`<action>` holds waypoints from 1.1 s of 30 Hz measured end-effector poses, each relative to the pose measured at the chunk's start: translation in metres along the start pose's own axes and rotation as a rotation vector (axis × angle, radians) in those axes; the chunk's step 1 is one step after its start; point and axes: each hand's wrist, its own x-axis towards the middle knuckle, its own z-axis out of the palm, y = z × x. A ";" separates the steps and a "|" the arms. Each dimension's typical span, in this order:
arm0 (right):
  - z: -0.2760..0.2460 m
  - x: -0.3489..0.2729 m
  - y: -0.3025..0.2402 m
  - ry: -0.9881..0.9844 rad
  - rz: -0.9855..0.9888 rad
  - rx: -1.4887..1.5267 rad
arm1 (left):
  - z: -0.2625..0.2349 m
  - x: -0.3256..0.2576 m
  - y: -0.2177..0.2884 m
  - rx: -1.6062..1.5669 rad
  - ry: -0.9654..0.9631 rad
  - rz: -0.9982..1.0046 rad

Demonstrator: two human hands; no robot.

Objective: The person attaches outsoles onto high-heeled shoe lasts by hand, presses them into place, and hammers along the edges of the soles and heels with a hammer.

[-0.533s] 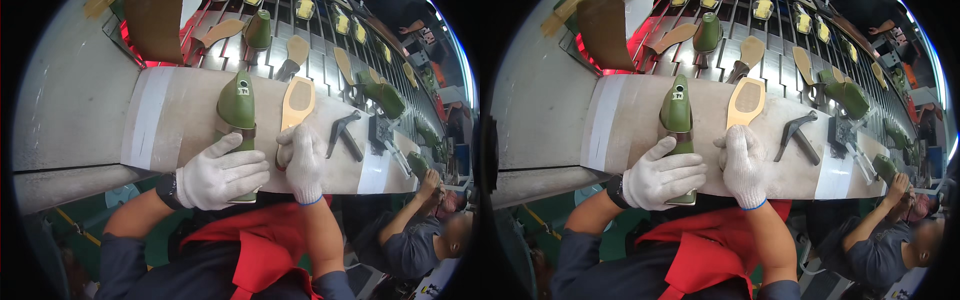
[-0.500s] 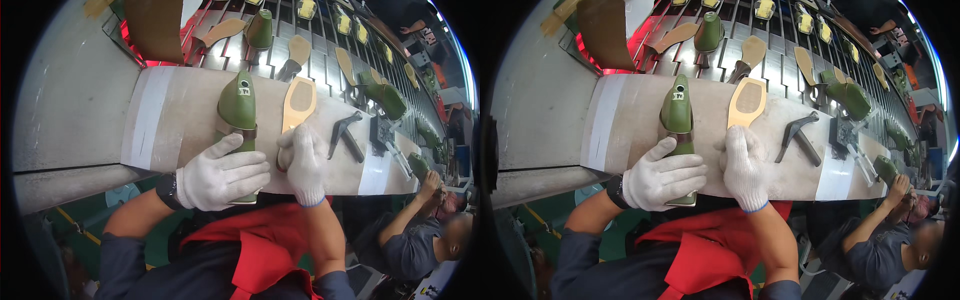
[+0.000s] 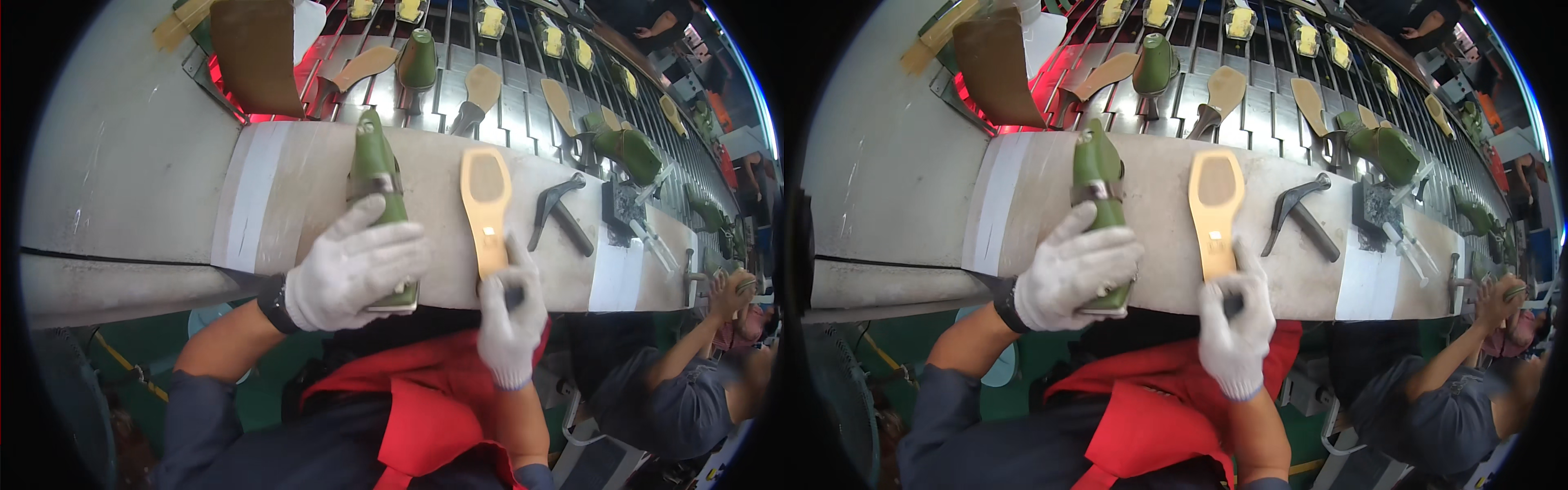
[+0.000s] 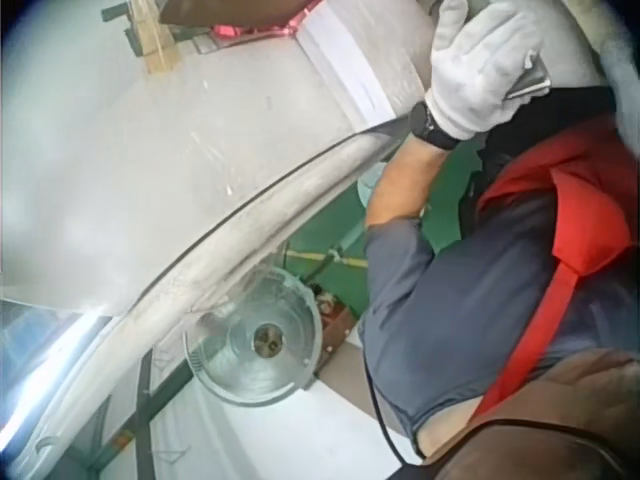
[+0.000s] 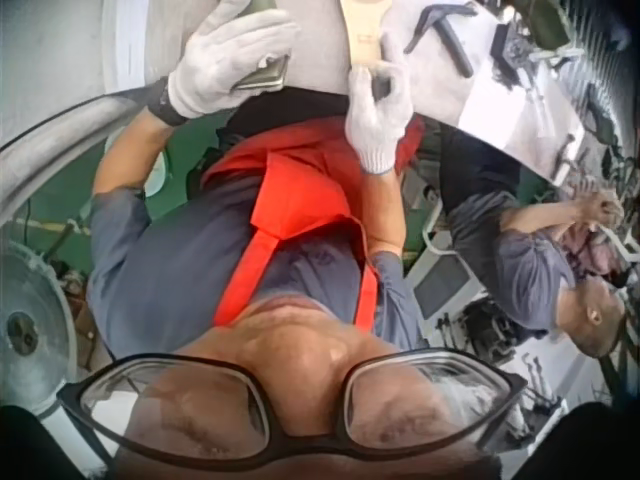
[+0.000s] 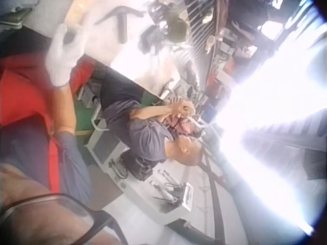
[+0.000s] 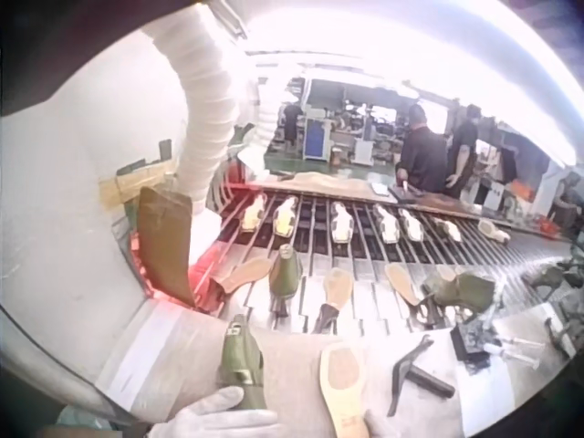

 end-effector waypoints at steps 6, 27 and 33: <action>-0.048 -0.097 0.002 -0.056 0.690 1.208 | -0.048 0.048 0.001 -0.535 0.539 -0.470; 0.005 -0.006 -0.103 -0.309 0.121 0.528 | -0.052 0.094 0.040 -1.478 0.213 -0.605; 0.005 -0.007 -0.103 -0.353 0.118 0.480 | -0.055 0.084 0.035 -1.192 0.073 -0.381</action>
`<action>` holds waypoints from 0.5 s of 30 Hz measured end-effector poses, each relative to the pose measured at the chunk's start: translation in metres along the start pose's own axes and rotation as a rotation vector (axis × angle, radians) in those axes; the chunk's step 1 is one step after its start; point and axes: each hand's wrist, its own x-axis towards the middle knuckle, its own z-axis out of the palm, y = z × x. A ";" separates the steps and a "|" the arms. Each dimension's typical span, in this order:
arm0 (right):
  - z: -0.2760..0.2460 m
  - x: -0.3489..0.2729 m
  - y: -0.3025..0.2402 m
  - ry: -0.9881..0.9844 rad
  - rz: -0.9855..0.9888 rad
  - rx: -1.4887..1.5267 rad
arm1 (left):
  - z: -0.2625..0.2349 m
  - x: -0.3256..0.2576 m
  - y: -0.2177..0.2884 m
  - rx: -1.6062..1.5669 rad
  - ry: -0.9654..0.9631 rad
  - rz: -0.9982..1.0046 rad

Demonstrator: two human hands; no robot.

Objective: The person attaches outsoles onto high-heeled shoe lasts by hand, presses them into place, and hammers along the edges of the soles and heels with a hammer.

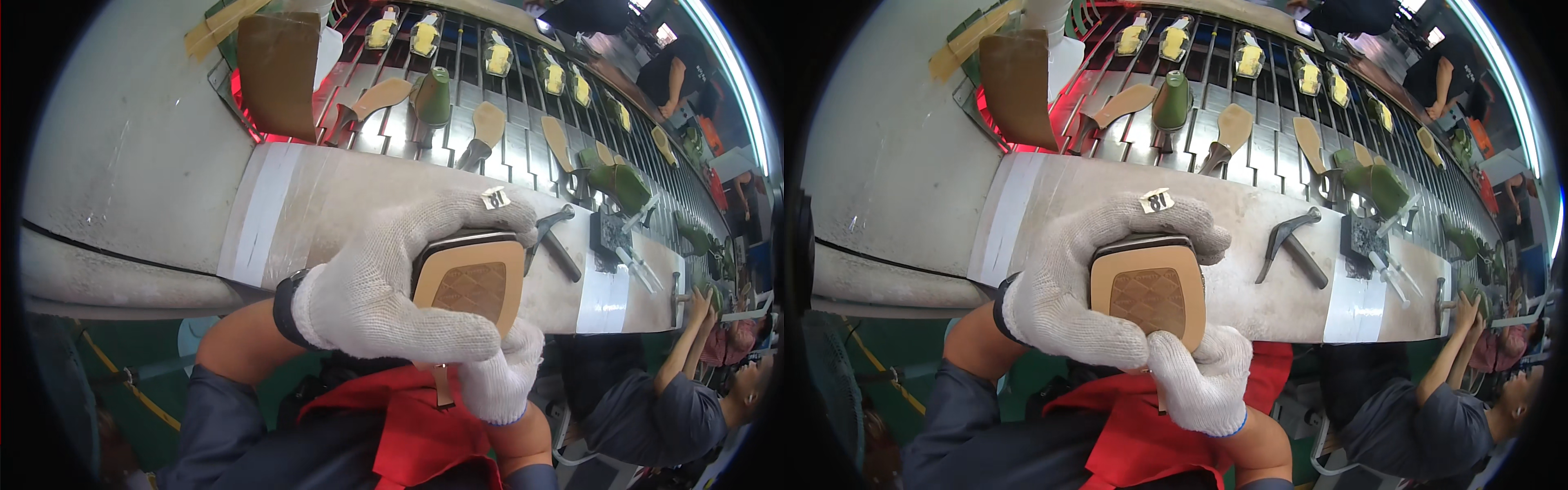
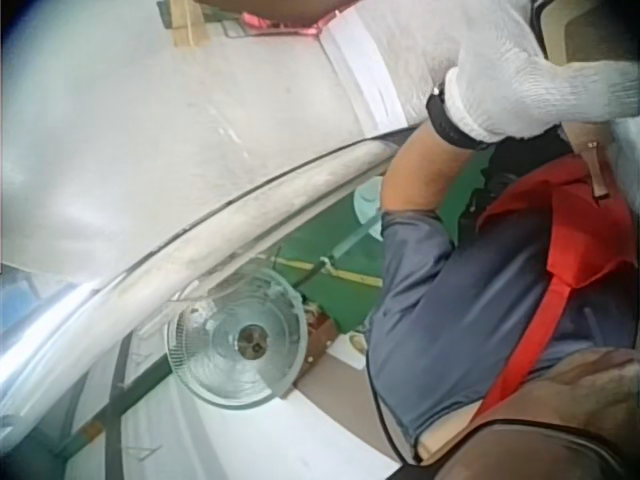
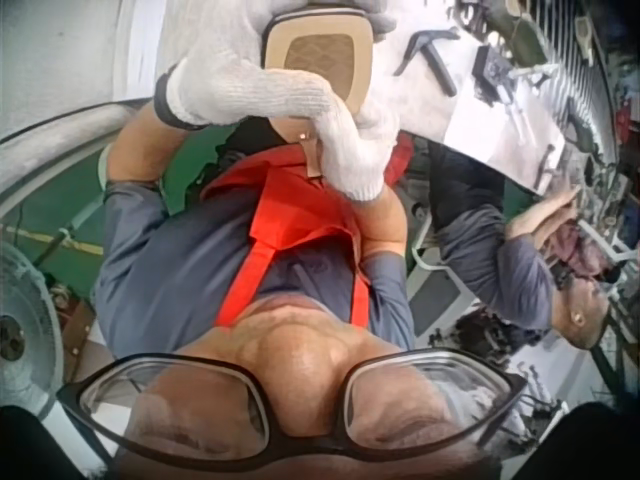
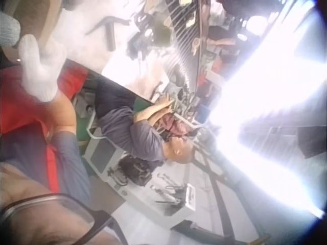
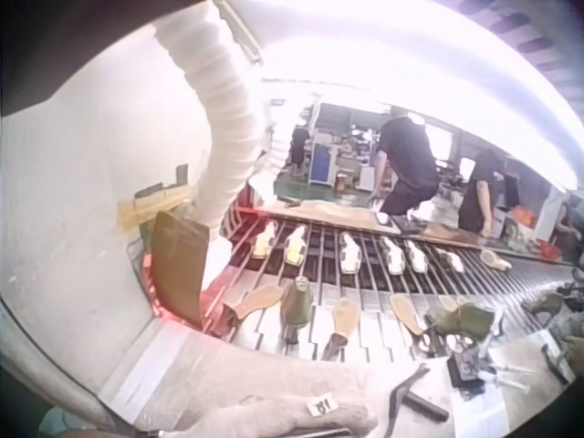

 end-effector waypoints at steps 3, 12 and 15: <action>0.002 -0.001 -0.002 -0.014 -0.030 -0.050 | 0.002 -0.001 -0.002 -0.019 0.013 0.040; 0.009 -0.004 -0.001 0.045 -0.060 -0.043 | 0.001 -0.003 0.003 0.061 0.010 0.072; 0.004 -0.003 -0.011 0.020 0.018 -0.009 | 0.008 -0.002 0.012 -0.028 0.075 -0.036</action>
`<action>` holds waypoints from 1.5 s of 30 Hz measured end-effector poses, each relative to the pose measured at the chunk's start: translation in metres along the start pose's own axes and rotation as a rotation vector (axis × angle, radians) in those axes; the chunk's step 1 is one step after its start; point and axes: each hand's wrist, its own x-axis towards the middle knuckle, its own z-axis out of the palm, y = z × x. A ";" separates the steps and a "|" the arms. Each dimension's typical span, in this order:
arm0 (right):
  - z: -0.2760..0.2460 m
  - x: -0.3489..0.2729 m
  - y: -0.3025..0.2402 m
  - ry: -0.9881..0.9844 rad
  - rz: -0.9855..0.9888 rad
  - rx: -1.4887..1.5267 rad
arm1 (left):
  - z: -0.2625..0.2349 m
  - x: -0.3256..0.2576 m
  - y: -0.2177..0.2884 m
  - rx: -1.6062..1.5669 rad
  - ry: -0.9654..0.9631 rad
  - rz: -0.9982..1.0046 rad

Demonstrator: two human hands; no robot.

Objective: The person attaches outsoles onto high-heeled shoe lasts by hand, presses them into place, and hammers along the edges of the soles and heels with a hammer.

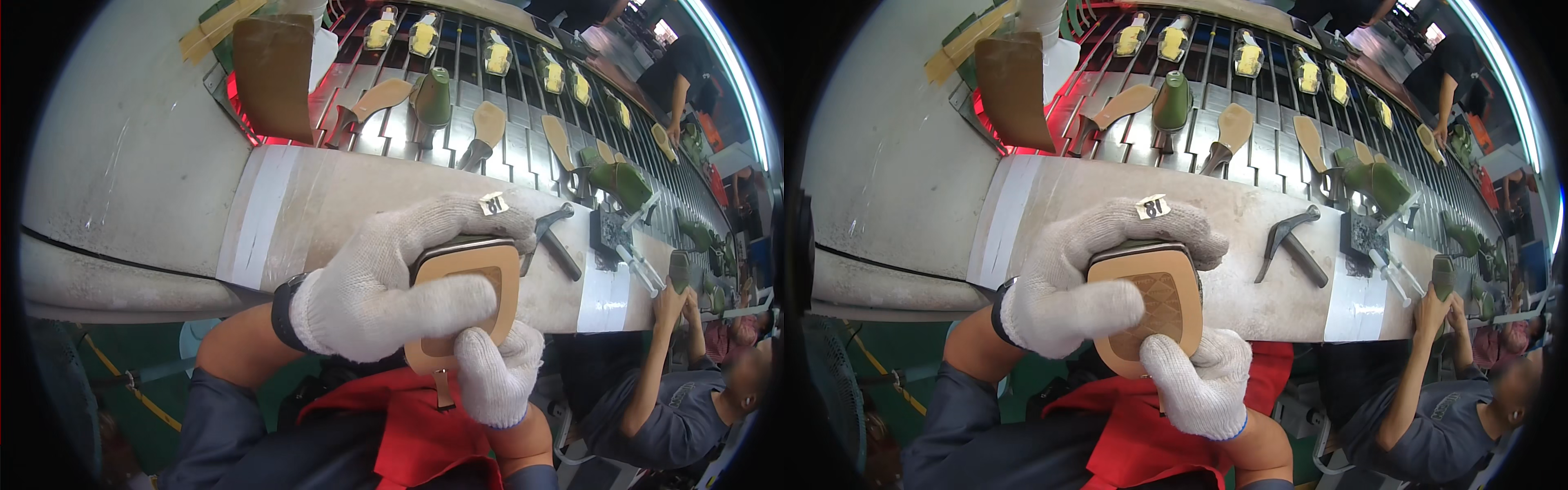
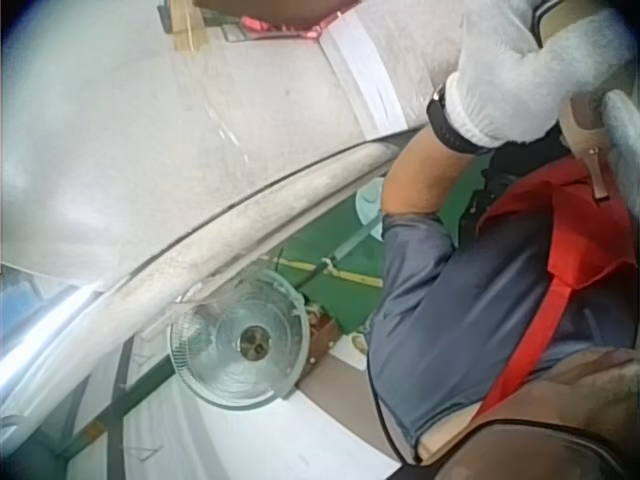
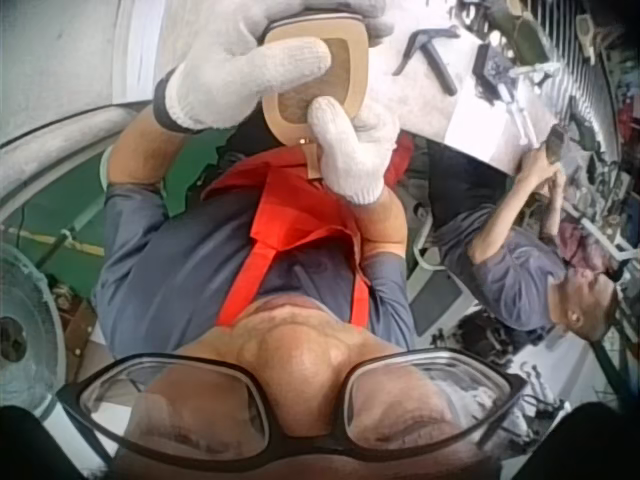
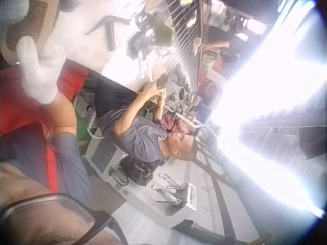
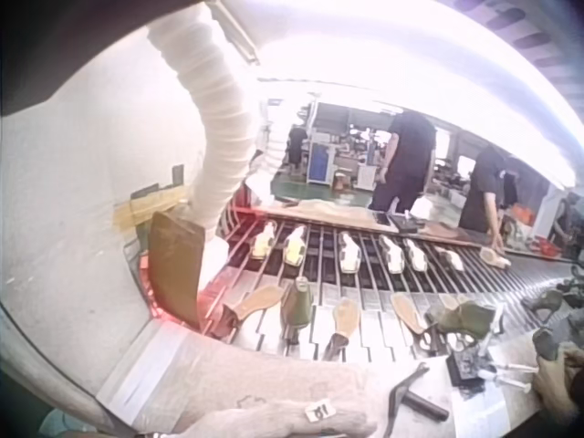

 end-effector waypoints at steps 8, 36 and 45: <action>-0.007 -0.003 -0.012 -0.065 0.206 -0.005 | -0.002 0.008 -0.009 -0.066 0.021 0.024; -0.027 0.032 -0.027 0.031 0.101 0.219 | 0.003 0.047 -0.032 -0.227 0.067 0.130; -0.020 0.027 -0.029 0.097 0.029 0.133 | -0.014 0.031 -0.025 0.023 -0.140 0.128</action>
